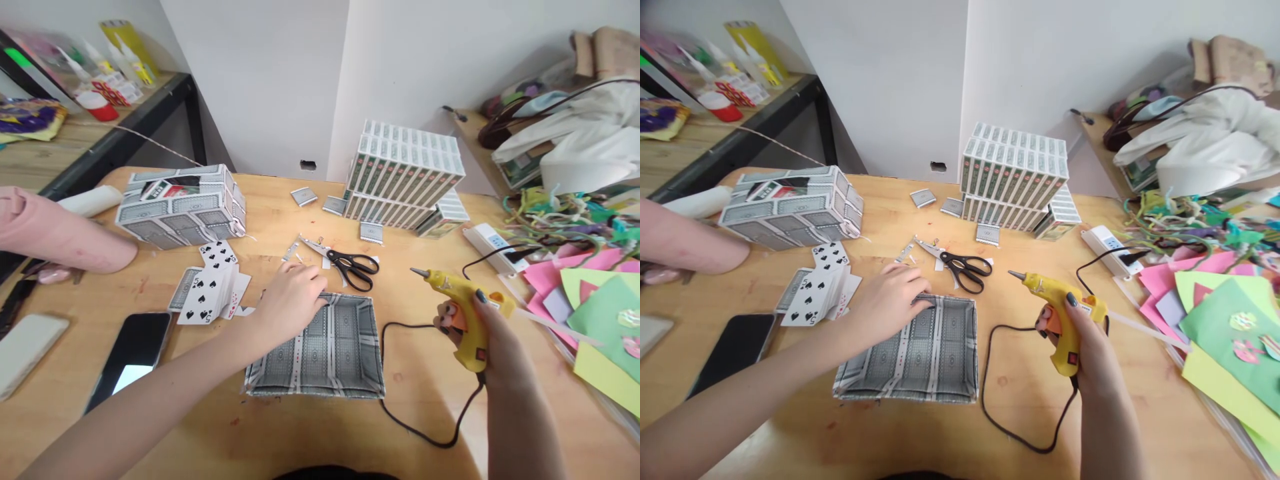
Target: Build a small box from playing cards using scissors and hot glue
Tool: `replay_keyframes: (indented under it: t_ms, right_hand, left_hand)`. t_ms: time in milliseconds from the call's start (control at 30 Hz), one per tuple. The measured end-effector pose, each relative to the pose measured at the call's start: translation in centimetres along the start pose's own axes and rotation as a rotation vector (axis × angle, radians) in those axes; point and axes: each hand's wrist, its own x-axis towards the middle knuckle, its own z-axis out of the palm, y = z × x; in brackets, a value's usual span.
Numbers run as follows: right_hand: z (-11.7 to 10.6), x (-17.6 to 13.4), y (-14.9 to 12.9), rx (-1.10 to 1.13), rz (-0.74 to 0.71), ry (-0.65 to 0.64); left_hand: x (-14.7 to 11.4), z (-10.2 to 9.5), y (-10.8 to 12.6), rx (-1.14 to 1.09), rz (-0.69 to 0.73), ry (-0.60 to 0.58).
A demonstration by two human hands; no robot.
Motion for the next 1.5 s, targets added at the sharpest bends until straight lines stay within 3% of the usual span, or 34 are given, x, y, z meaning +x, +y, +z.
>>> replay_keyframes:
  t_ms: [100,300,500,733,867,967,1100,1267,1367,1500]
  right_hand:
    - [0.4,-0.5,-0.6,0.096,0.119,0.021]
    - [0.5,-0.4,-1.3,0.071,0.133,0.059]
    - [0.4,0.6,-1.2,0.02,0.142,-0.008]
    - [1.8,0.5,-1.6,0.079,0.094,-0.042]
    - [3.3,1.0,-3.3,-0.007,0.041,-0.038]
    - [5.4,1.3,-5.2,-0.097,-0.062,-0.123]
    - [7.9,1.4,-7.0,-0.267,-0.192,-0.351]
    - [9.5,0.4,-7.0,-0.525,-0.162,-0.705]
    - [10.2,-0.3,-6.6,-0.581,-0.14,-0.767]
    - [11.0,-0.6,-6.2,-0.594,-0.146,-0.773]
  left_hand:
    - [0.2,0.5,0.1,0.006,0.039,0.025]
    - [0.8,1.1,0.2,-0.046,-0.012,0.054]
    - [0.7,-0.2,-0.3,-0.063,-0.074,-0.057]
    - [-2.9,-1.9,-2.8,-0.117,-0.282,-0.053]
    - [-5.0,-1.9,-3.7,-0.074,-0.38,-0.141]
    - [-5.4,-1.5,-3.1,-0.086,-0.414,-0.059]
    - [-5.5,-0.8,-1.2,0.003,-0.363,0.12]
    - [-6.3,-0.4,0.3,0.065,-0.26,0.377]
    - [-6.5,-0.3,0.6,0.099,-0.253,0.461]
    - [-6.2,-0.3,0.7,0.123,-0.295,0.489]
